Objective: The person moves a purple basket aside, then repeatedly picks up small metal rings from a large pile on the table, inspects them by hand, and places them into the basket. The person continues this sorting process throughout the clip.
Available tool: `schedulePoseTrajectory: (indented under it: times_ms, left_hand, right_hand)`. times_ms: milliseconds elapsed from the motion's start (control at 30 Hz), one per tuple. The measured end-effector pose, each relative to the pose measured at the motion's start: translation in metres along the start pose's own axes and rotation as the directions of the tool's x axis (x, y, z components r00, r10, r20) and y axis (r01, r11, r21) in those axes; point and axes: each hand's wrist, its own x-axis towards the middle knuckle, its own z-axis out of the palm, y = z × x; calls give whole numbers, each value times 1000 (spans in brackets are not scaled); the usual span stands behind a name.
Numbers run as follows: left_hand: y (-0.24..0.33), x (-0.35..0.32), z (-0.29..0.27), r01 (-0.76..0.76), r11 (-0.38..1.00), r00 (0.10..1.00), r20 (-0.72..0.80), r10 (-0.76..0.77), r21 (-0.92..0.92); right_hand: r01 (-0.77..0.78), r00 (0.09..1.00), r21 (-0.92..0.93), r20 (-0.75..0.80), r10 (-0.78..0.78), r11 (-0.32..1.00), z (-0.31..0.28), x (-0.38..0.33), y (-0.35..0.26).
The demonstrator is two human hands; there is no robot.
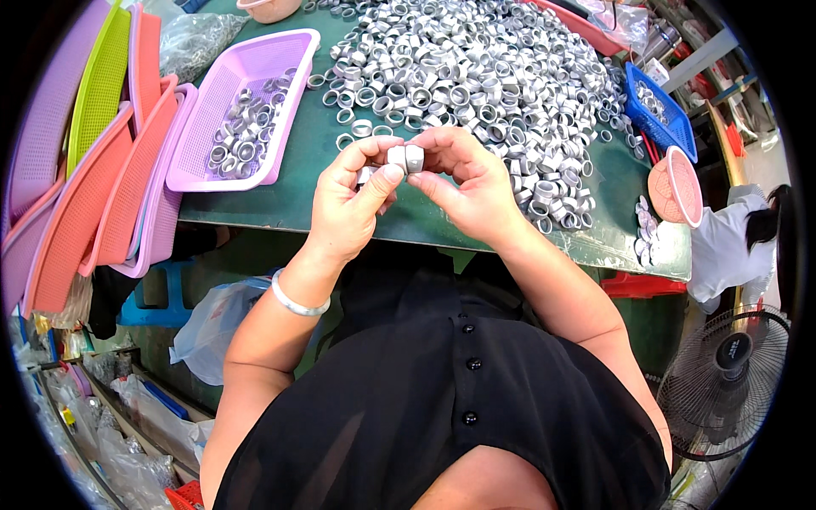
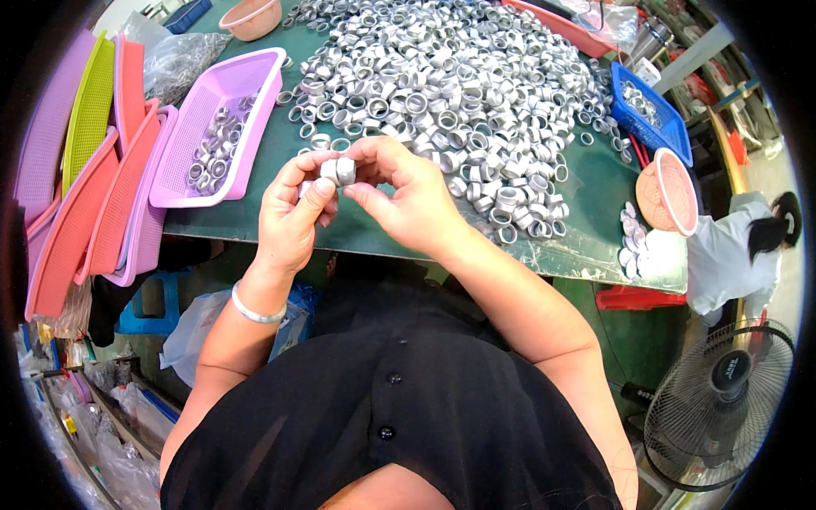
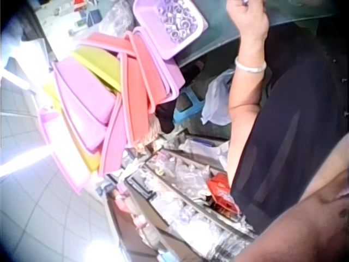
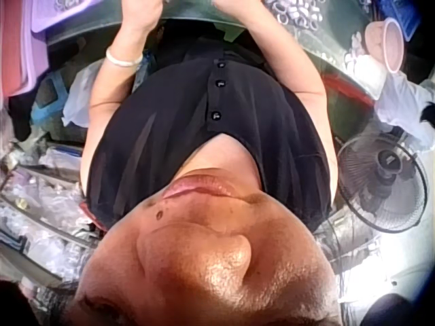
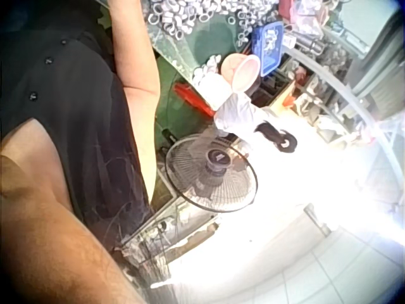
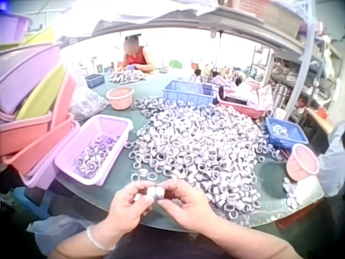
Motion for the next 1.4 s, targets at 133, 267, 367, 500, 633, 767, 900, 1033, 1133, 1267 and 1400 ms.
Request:
schedulePoseTrajectory:
  times_ms: [133,267,367,500,633,767,900,1033,1133,1267,1400]
  left_hand:
    - [4,0,-4,212,968,977,16,-211,-132]
    - [13,2,-6,460,825,887,140,-439,-329]
    - [12,3,-8,515,758,856,199,-477,-401]
    - [7,2,-12,532,726,845,214,-490,-437]
    - [7,-1,-9,529,703,832,129,-539,-475]
    - [-4,-4,-19,503,666,826,79,-559,-551]
    - [-9,2,-33,443,757,856,-25,-517,-479]
    - [-6,22,-41,314,930,937,-224,-269,194]
    - [-9,42,-49,4,656,984,-118,131,755]
    - [0,53,-45,-111,335,990,76,117,936]
    - [7,61,-41,-88,183,995,93,-19,979]
  right_hand:
    - [-237,972,263,68,227,935,-4,4,-11]
    - [-438,896,501,180,405,746,-13,5,-5]
    - [-476,874,564,216,436,675,-15,4,-8]
    - [-477,874,488,172,455,731,-13,5,-8]
    - [-335,942,199,41,334,921,2,7,-12]
    - [-246,951,-62,176,253,967,5,15,-7]
    - [-143,977,-459,77,199,877,6,35,16]
    - [4,991,-726,95,95,687,12,47,40]
    - [34,984,-845,121,129,534,20,53,43]
    - [39,976,-870,138,166,492,21,54,42]
    - [-15,986,-820,82,144,572,11,47,38]
